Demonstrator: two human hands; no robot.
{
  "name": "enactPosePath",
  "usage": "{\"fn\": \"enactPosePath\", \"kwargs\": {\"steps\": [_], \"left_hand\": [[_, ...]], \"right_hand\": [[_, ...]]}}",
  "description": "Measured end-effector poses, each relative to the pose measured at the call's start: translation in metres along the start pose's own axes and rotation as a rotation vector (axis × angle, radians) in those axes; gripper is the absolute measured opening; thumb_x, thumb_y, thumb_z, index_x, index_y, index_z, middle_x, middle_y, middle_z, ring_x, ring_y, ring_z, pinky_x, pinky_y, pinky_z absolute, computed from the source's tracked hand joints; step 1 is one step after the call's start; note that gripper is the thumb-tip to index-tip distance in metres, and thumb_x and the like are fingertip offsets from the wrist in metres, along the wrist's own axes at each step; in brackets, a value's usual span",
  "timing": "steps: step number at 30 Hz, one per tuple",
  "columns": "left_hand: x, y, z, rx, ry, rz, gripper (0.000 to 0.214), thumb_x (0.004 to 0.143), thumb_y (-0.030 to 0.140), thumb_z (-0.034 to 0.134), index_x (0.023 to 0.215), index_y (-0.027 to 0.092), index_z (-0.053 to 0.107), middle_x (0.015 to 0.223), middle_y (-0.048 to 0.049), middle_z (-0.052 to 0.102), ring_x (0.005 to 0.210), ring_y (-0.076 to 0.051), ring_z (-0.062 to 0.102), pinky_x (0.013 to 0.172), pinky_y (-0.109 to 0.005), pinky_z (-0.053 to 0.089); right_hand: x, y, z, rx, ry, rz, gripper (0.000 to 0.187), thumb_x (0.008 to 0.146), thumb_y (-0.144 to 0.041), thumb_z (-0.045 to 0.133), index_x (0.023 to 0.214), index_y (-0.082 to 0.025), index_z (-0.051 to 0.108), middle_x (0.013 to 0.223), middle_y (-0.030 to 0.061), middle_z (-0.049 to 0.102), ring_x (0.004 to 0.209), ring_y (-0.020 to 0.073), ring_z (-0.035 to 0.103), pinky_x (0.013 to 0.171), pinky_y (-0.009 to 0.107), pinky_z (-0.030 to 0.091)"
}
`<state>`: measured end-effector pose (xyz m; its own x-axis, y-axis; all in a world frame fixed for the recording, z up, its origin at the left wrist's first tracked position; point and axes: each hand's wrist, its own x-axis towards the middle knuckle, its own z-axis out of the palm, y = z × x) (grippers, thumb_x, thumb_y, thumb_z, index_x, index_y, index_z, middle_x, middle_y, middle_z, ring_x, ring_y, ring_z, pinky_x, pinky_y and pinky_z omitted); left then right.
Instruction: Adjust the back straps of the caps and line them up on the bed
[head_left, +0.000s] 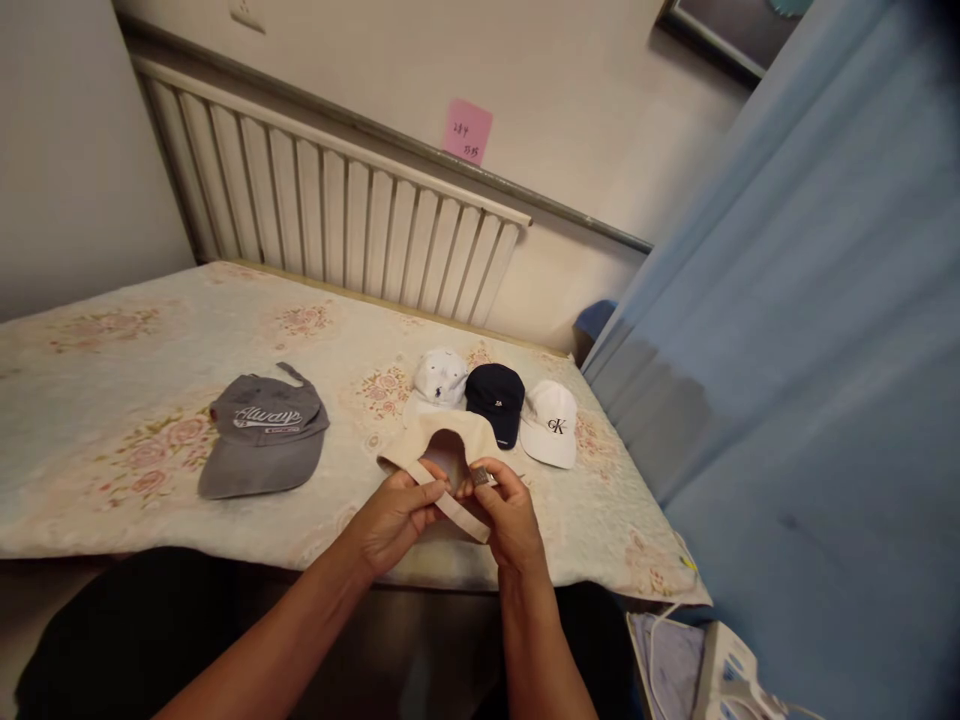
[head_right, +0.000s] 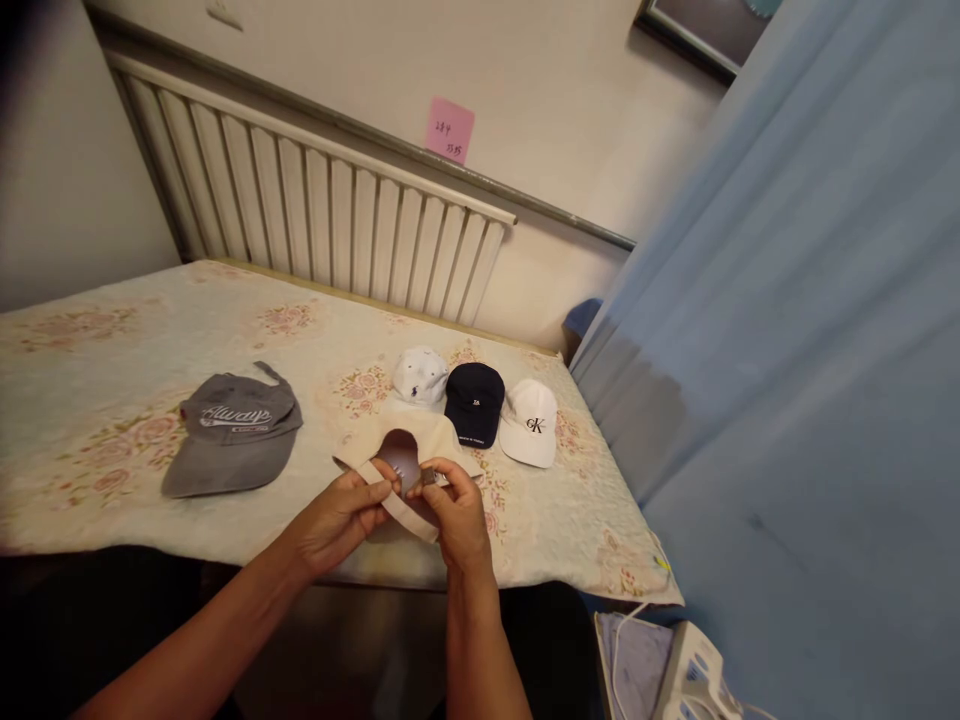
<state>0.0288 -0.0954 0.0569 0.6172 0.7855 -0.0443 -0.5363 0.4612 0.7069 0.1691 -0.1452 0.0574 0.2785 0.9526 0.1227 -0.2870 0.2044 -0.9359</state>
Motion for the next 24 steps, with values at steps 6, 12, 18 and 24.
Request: {"fn": "enactPosePath", "kwargs": {"steps": [6,12,18,24], "left_hand": [[0.008,-0.005,-0.001,0.015,0.201,0.113,0.021,0.066,0.020,0.074,0.076,0.016,0.055,0.070,0.0012,0.059,0.070,-0.013,0.060,0.069,-0.027,0.048],[0.015,-0.008,-0.001,-0.001,0.284,0.161,0.025,0.063,0.022,0.074,0.077,0.017,0.053,0.068,0.0038,0.056,0.064,-0.011,0.056,0.061,-0.024,0.046],[0.016,-0.010,0.001,0.012,0.293,0.160,0.025,0.064,0.023,0.074,0.076,0.016,0.053,0.069,0.0028,0.057,0.065,-0.012,0.057,0.063,-0.025,0.048],[0.006,-0.007,0.001,0.146,0.233,0.063,0.026,0.069,0.032,0.071,0.084,0.014,0.057,0.075,-0.0004,0.060,0.068,-0.013,0.058,0.065,-0.027,0.049]], "right_hand": [[0.000,0.003,0.001,-0.154,0.074,-0.044,0.018,0.073,-0.020,0.062,0.091,-0.021,0.065,0.067,-0.0037,0.065,0.060,0.0107,0.058,0.058,0.020,0.044],[0.000,0.010,0.002,-0.151,0.058,-0.035,0.020,0.074,-0.024,0.063,0.094,-0.022,0.063,0.068,-0.0043,0.064,0.053,0.0124,0.060,0.054,0.024,0.049],[-0.001,0.012,-0.002,-0.167,0.047,-0.036,0.020,0.076,-0.025,0.062,0.095,-0.021,0.061,0.059,-0.0056,0.062,0.047,0.0099,0.056,0.049,0.021,0.046],[-0.002,0.008,-0.003,-0.214,0.035,-0.044,0.018,0.076,-0.021,0.059,0.094,-0.021,0.061,0.053,-0.0075,0.056,0.043,0.0064,0.048,0.044,0.017,0.038]]}}
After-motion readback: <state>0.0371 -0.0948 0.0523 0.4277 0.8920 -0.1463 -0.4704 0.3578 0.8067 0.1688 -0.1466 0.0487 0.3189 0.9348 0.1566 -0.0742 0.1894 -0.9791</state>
